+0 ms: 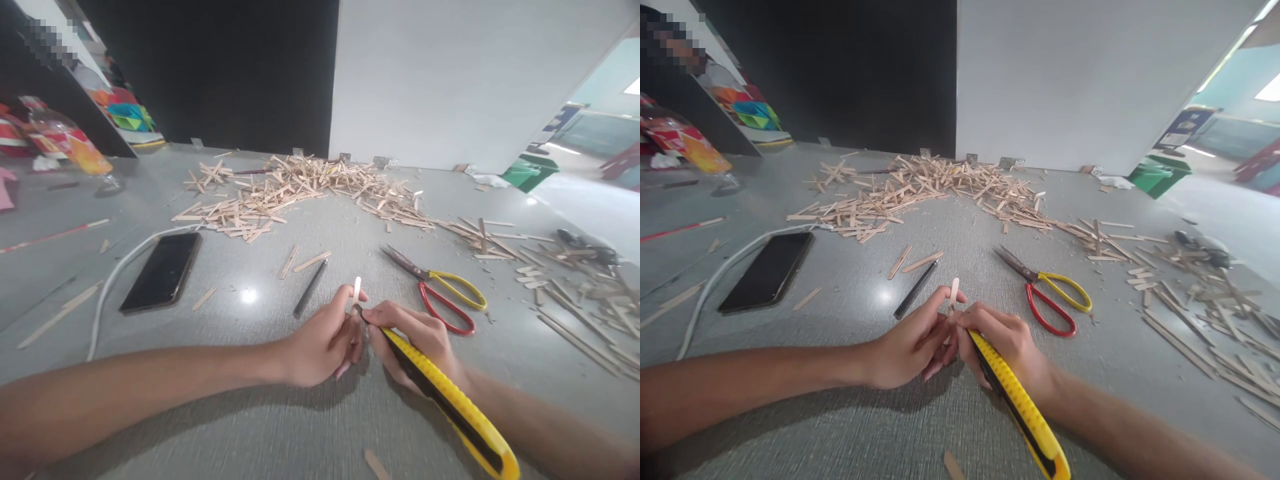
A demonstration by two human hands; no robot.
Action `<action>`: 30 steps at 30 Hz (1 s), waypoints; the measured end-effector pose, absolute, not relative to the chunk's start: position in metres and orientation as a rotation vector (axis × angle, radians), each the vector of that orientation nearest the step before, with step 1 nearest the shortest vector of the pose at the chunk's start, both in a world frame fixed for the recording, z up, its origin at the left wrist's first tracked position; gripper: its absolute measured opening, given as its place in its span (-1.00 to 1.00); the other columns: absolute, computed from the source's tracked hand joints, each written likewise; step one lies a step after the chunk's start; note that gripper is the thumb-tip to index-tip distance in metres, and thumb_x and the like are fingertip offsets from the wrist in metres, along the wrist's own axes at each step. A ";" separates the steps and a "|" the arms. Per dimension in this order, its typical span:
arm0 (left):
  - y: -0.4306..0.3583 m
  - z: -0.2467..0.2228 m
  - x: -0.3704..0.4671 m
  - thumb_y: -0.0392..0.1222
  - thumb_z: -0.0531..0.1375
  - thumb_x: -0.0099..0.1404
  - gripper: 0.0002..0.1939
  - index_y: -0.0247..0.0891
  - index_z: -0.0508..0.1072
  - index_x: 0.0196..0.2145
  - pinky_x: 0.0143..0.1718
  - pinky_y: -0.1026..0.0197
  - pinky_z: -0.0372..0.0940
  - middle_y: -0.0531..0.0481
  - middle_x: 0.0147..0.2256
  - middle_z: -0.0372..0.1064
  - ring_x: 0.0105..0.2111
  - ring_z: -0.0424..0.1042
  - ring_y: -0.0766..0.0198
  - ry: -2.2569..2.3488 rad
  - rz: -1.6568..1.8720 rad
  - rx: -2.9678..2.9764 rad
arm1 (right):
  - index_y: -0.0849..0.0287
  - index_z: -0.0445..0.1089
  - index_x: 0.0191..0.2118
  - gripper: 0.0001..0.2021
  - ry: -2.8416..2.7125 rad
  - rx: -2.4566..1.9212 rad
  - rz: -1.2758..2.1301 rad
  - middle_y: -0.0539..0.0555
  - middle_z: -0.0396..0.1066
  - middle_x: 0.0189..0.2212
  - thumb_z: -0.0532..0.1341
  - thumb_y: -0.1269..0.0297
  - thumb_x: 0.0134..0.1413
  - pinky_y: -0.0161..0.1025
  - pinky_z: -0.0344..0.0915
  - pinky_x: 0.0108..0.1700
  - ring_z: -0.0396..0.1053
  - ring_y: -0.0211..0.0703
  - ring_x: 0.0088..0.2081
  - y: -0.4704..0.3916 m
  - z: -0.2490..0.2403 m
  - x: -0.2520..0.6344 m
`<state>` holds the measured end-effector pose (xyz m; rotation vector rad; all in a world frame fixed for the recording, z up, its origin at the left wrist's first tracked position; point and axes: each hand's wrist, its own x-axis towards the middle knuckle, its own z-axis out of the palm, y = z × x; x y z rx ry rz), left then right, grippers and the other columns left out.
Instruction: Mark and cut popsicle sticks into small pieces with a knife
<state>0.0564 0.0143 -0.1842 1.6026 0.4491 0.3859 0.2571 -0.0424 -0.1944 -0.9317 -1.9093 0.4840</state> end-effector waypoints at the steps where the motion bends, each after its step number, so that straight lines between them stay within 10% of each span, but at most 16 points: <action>1: 0.015 -0.184 0.056 -0.01 -0.12 0.63 -0.78 -0.15 0.03 0.07 -0.59 0.33 0.18 0.21 -0.48 0.21 -0.63 0.20 0.40 0.452 0.384 1.599 | 0.08 0.38 -0.09 -0.83 -1.949 -0.915 0.478 0.06 0.47 -0.31 0.21 0.50 0.30 -0.25 0.44 -0.38 0.42 -0.21 -0.43 -0.042 -0.196 0.260; 20: 0.027 -0.186 0.060 0.00 -0.08 0.63 -0.84 -0.06 0.06 0.04 -0.65 0.41 0.19 0.12 -0.37 0.42 -0.68 0.27 0.47 0.395 0.396 1.345 | 0.11 0.42 -0.15 -0.96 -1.555 -0.981 0.710 -0.05 0.45 -0.47 0.22 0.38 0.35 -0.34 0.33 -0.51 0.46 -0.26 -0.53 -0.034 -0.188 0.257; 30: 0.006 -0.143 0.058 -0.06 -0.05 0.60 -0.90 -0.07 0.13 -0.13 -0.74 0.49 -0.03 0.28 -0.54 0.01 -0.69 -0.12 0.48 0.656 0.384 1.060 | 0.08 0.41 -0.10 -0.91 -1.603 -0.958 0.409 -0.01 0.45 -0.45 0.20 0.36 0.33 -0.28 0.27 -0.52 0.38 -0.24 -0.54 -0.041 -0.186 0.254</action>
